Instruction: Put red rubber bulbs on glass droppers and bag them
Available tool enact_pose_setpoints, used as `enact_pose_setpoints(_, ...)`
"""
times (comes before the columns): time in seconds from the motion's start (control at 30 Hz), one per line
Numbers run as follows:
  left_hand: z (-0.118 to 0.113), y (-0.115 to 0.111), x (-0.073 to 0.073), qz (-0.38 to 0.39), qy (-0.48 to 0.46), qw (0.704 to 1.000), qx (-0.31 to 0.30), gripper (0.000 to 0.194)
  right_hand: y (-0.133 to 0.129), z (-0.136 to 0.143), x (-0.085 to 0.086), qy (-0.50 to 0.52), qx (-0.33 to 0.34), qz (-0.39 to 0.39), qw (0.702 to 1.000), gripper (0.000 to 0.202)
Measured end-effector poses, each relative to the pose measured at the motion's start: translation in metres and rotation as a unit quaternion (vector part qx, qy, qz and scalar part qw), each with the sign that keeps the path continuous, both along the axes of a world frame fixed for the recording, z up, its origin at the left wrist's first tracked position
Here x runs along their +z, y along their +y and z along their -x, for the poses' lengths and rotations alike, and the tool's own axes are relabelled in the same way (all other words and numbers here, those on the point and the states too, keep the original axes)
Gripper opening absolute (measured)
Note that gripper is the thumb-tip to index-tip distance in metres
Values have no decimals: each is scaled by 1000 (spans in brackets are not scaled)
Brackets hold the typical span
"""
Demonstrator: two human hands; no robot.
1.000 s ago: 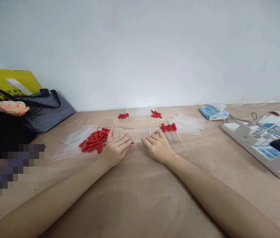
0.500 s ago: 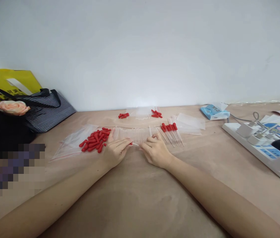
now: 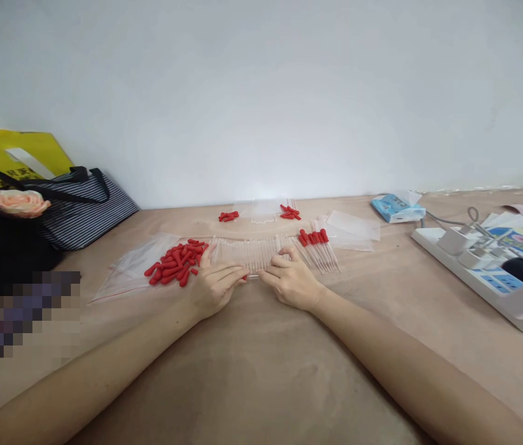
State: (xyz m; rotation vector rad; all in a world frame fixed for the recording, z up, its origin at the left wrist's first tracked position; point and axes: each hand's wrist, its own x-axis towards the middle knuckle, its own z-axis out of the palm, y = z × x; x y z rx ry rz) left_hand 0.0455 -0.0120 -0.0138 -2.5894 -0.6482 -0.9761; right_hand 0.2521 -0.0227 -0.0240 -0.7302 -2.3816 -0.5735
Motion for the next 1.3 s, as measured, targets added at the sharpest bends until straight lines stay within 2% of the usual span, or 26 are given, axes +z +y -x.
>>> enact_pose_setpoints(0.27,-2,1,1,13,16,1000,-14,15,-3,2,-1,9,-15,-11,1000,18)
enact_pose_setpoints(0.5,-4,0,4,25,44,999,-9,17,-5,10,0,15,-28,-14,999,25)
enact_pose_setpoints(0.8,-5,1,4,43,52,998,-15,18,-2,14,-2,29,-6,27,999,23)
enact_pose_setpoints(1.0,1,1,4,58,26,998,10,17,0,11,2,41,-32,10,999,22)
enact_pose_setpoints(1.3,5,3,2,30,1,999,17,16,2,2,1,3,-48,-11,999,20)
